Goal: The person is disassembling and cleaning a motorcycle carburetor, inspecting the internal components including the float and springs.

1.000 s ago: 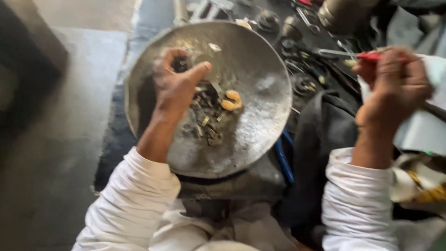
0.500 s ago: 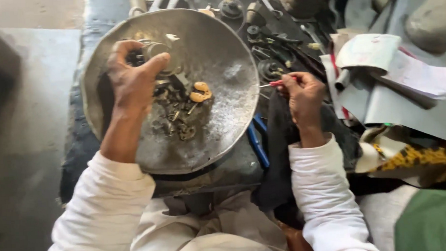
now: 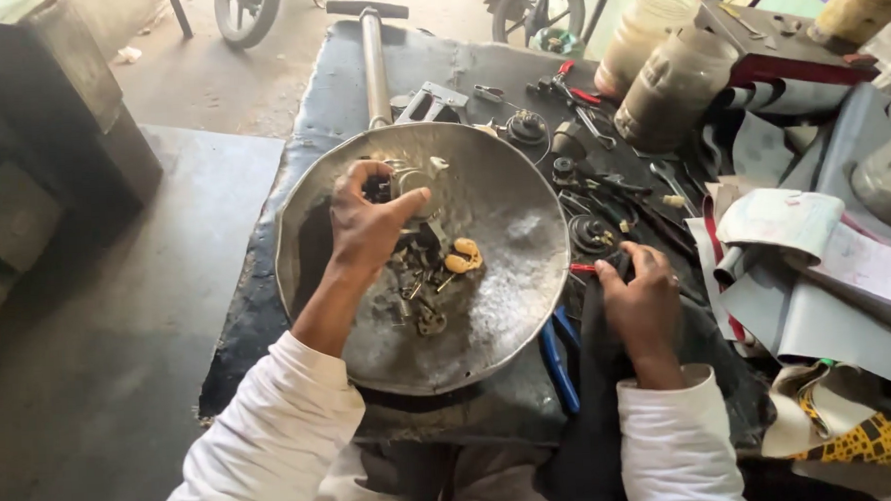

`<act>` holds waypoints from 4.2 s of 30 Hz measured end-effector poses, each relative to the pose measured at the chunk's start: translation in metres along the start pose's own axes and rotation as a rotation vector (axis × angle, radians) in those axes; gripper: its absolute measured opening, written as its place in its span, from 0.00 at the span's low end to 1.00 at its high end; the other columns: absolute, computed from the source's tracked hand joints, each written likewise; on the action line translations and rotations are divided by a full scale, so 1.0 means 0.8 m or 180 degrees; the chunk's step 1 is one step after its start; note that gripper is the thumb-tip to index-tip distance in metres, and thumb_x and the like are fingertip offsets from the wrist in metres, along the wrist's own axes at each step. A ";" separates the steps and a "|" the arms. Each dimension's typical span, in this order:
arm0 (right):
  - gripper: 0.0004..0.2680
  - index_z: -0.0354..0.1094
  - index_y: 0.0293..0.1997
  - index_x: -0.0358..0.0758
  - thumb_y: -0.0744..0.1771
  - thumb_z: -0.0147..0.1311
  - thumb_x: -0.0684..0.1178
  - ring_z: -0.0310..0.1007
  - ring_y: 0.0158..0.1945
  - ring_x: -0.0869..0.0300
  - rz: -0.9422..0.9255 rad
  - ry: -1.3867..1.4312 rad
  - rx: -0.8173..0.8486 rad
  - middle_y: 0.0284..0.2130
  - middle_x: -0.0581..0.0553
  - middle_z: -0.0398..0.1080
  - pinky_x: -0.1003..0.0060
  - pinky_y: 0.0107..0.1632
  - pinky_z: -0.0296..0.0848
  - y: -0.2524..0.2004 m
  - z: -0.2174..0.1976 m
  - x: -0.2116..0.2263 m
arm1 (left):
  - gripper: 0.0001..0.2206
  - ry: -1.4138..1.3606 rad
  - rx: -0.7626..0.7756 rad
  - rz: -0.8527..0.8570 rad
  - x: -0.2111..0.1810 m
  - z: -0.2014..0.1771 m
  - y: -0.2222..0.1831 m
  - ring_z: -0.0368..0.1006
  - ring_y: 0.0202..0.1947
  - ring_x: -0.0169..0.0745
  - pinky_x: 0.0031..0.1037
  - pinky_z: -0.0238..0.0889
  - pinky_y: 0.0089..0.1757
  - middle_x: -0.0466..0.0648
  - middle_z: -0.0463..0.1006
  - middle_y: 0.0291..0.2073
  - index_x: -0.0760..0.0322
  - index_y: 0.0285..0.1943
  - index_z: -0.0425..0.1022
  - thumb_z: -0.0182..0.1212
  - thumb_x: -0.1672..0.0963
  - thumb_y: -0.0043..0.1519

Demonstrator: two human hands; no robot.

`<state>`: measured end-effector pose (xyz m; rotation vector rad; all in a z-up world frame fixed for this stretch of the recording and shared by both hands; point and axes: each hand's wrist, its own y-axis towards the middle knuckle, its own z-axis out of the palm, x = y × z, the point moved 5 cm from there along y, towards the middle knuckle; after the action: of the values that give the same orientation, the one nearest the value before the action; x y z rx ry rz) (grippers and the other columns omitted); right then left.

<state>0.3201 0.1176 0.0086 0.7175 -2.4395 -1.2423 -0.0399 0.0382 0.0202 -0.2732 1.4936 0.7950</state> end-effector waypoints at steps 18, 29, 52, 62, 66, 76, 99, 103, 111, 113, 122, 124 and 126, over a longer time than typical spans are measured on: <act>0.11 0.78 0.46 0.41 0.65 0.62 0.55 0.75 0.45 0.40 0.0945 -0.0357 0.1910 0.39 0.36 0.76 0.46 0.50 0.72 -0.047 -0.022 -0.030 | 0.17 -0.2002 0.0654 -0.1803 0.041 -0.001 0.012 0.77 0.47 0.46 0.57 0.70 0.47 0.46 0.78 0.48 0.51 0.53 0.73 0.63 0.48 0.57; 0.08 0.75 0.41 0.45 0.65 0.58 0.54 0.75 0.46 0.46 -0.0351 0.0019 0.1692 0.38 0.43 0.75 0.46 0.51 0.67 -0.024 0.069 -0.066 | 0.15 -0.1418 0.0262 -0.1268 0.018 -0.006 0.007 0.76 0.39 0.36 0.45 0.73 0.33 0.41 0.78 0.42 0.51 0.51 0.70 0.67 0.53 0.57; 0.09 0.69 0.45 0.32 0.70 0.59 0.49 0.74 0.32 0.49 0.0589 0.0984 0.0316 0.29 0.39 0.73 0.55 0.37 0.71 0.042 0.015 -0.061 | 0.23 0.0567 -0.0278 0.0632 0.008 -0.007 0.007 0.67 0.57 0.48 0.36 0.65 0.55 0.56 0.68 0.55 0.65 0.50 0.76 0.79 0.54 0.49; 0.07 0.68 0.43 0.33 0.71 0.58 0.47 0.65 0.27 0.69 0.1147 0.2693 0.0133 0.29 0.51 0.68 0.73 0.30 0.68 0.102 0.015 -0.007 | 0.22 0.0895 -0.0456 0.0783 0.006 -0.011 0.009 0.67 0.57 0.51 0.37 0.63 0.56 0.55 0.68 0.53 0.61 0.46 0.76 0.79 0.52 0.47; 0.08 0.71 0.44 0.36 0.68 0.64 0.49 0.66 0.29 0.73 0.1075 0.2947 0.0748 0.29 0.54 0.69 0.76 0.31 0.69 0.131 0.003 0.036 | 0.21 0.0965 -0.0456 0.0806 0.006 -0.010 0.008 0.69 0.55 0.50 0.36 0.66 0.54 0.55 0.69 0.52 0.60 0.45 0.77 0.79 0.51 0.47; 0.06 0.65 0.50 0.36 0.74 0.61 0.42 0.67 0.31 0.70 0.0369 0.3555 -0.0040 0.32 0.52 0.69 0.76 0.36 0.68 0.145 -0.038 0.052 | 0.22 0.1069 -0.0354 0.0785 0.001 -0.013 0.005 0.69 0.55 0.53 0.39 0.65 0.54 0.56 0.69 0.53 0.61 0.47 0.75 0.79 0.52 0.49; 0.16 0.56 0.69 0.28 0.79 0.40 0.53 0.70 0.63 0.56 0.0960 0.2908 -0.0060 0.61 0.40 0.66 0.69 0.65 0.74 -0.079 -0.156 -0.213 | 0.21 0.1592 -0.0505 0.1351 -0.007 -0.015 0.006 0.65 0.63 0.66 0.45 0.65 0.55 0.64 0.68 0.57 0.61 0.46 0.77 0.80 0.52 0.49; 0.13 0.60 0.64 0.30 0.76 0.52 0.49 0.72 0.62 0.54 0.0890 0.3899 -0.0973 0.57 0.43 0.67 0.65 0.67 0.78 -0.064 -0.219 -0.018 | 0.21 0.1522 -0.0525 0.1100 -0.011 -0.015 0.003 0.67 0.60 0.64 0.45 0.66 0.54 0.65 0.66 0.58 0.61 0.46 0.77 0.79 0.51 0.48; 0.11 0.58 0.53 0.34 0.72 0.61 0.39 0.78 0.56 0.40 0.0995 0.4552 -0.0686 0.48 0.21 0.72 0.48 0.54 0.76 -0.041 -0.190 0.072 | 0.20 0.1482 -0.0489 0.0746 -0.014 -0.014 0.000 0.73 0.54 0.58 0.41 0.69 0.51 0.59 0.70 0.56 0.59 0.43 0.79 0.78 0.49 0.47; 0.10 0.58 0.52 0.33 0.72 0.60 0.38 0.77 0.57 0.39 0.1052 0.4471 -0.0761 0.47 0.21 0.72 0.47 0.55 0.76 -0.044 -0.181 0.082 | 0.20 0.1507 -0.0500 0.0842 -0.012 -0.014 0.002 0.72 0.54 0.58 0.42 0.68 0.51 0.59 0.70 0.55 0.60 0.43 0.80 0.78 0.49 0.48; 0.10 0.58 0.51 0.31 0.73 0.60 0.38 0.77 0.56 0.38 0.0966 0.4520 -0.0887 0.46 0.18 0.71 0.46 0.54 0.75 -0.040 -0.172 0.087 | 0.19 0.1448 -0.0425 0.1071 -0.020 -0.013 -0.002 0.73 0.52 0.55 0.41 0.69 0.49 0.57 0.71 0.53 0.60 0.41 0.80 0.79 0.49 0.49; 0.10 0.58 0.53 0.32 0.73 0.60 0.38 0.78 0.55 0.38 0.0940 0.4581 -0.0889 0.46 0.18 0.71 0.46 0.54 0.76 -0.038 -0.175 0.089 | 0.18 0.1370 -0.0341 0.0976 -0.018 -0.011 -0.002 0.74 0.50 0.52 0.39 0.70 0.49 0.55 0.72 0.51 0.60 0.41 0.79 0.78 0.49 0.49; 0.10 0.58 0.53 0.32 0.73 0.60 0.38 0.77 0.56 0.37 0.1049 0.4499 -0.0907 0.46 0.18 0.71 0.46 0.54 0.76 -0.038 -0.177 0.092 | 0.18 0.1443 -0.0342 0.1106 -0.018 -0.010 -0.001 0.74 0.51 0.54 0.40 0.69 0.49 0.57 0.71 0.51 0.61 0.41 0.79 0.79 0.50 0.49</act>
<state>0.3365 -0.0324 0.0687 0.6885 -1.1113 -0.5363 -0.0441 0.0279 0.0328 -0.2907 1.9594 1.1466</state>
